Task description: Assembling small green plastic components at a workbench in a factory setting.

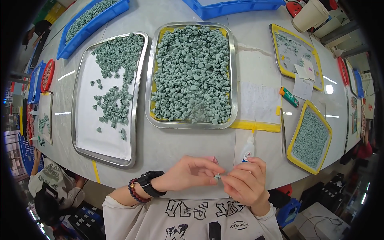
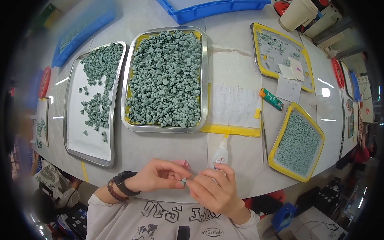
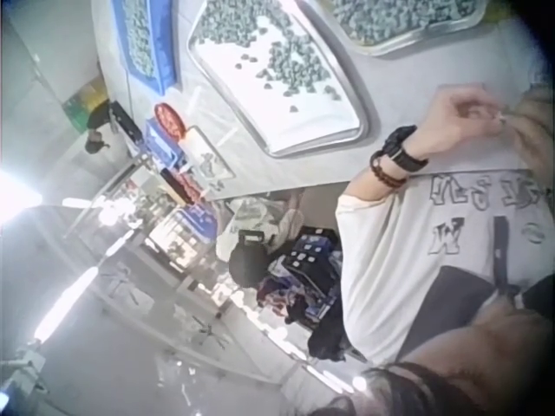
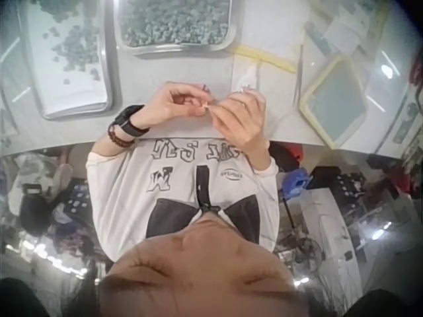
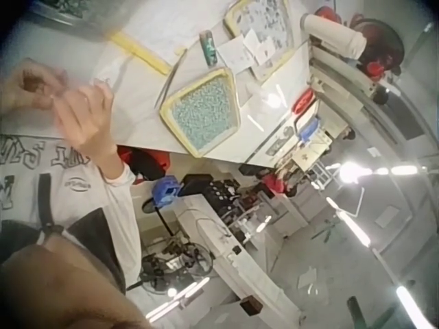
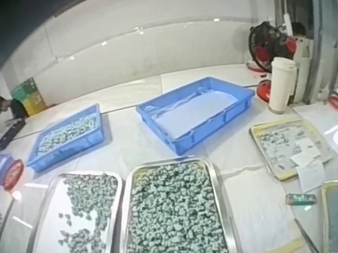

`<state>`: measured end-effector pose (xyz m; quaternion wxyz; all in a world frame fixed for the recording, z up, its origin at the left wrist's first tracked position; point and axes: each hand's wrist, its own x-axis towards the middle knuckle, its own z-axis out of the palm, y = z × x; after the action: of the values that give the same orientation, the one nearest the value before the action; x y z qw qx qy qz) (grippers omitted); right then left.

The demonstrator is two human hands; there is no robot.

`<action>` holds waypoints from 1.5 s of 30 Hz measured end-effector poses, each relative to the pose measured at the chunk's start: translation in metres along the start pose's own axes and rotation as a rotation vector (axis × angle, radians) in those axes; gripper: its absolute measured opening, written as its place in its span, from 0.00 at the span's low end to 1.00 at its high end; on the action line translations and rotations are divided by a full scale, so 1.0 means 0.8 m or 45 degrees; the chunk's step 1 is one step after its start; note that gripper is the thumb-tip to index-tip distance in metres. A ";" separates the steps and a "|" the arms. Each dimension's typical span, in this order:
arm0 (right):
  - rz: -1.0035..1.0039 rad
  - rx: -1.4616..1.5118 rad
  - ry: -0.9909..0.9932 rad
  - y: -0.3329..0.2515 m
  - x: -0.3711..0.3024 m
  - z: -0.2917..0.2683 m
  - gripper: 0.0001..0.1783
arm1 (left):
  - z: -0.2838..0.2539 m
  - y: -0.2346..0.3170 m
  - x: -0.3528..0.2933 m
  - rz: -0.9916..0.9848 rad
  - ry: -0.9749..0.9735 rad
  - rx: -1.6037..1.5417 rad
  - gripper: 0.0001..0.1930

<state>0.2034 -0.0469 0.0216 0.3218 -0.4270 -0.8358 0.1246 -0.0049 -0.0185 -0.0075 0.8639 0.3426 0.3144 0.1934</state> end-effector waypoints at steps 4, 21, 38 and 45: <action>-0.025 -0.056 -0.020 -0.001 0.000 0.000 0.13 | 0.001 -0.002 0.000 0.028 0.016 -0.049 0.17; -0.161 -0.248 -0.132 -0.008 0.003 -0.002 0.12 | 0.001 -0.012 0.002 0.126 0.130 -0.050 0.11; 0.182 0.098 0.024 -0.005 0.001 0.009 0.12 | 0.008 -0.007 -0.002 0.512 0.243 0.424 0.14; 0.275 0.196 -0.012 -0.005 0.003 0.010 0.12 | 0.010 -0.006 -0.003 0.604 0.259 0.535 0.14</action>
<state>0.1945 -0.0468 0.0182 0.3345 -0.4879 -0.7744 0.2242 -0.0002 -0.0267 -0.0053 0.6695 0.5558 0.3436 0.3533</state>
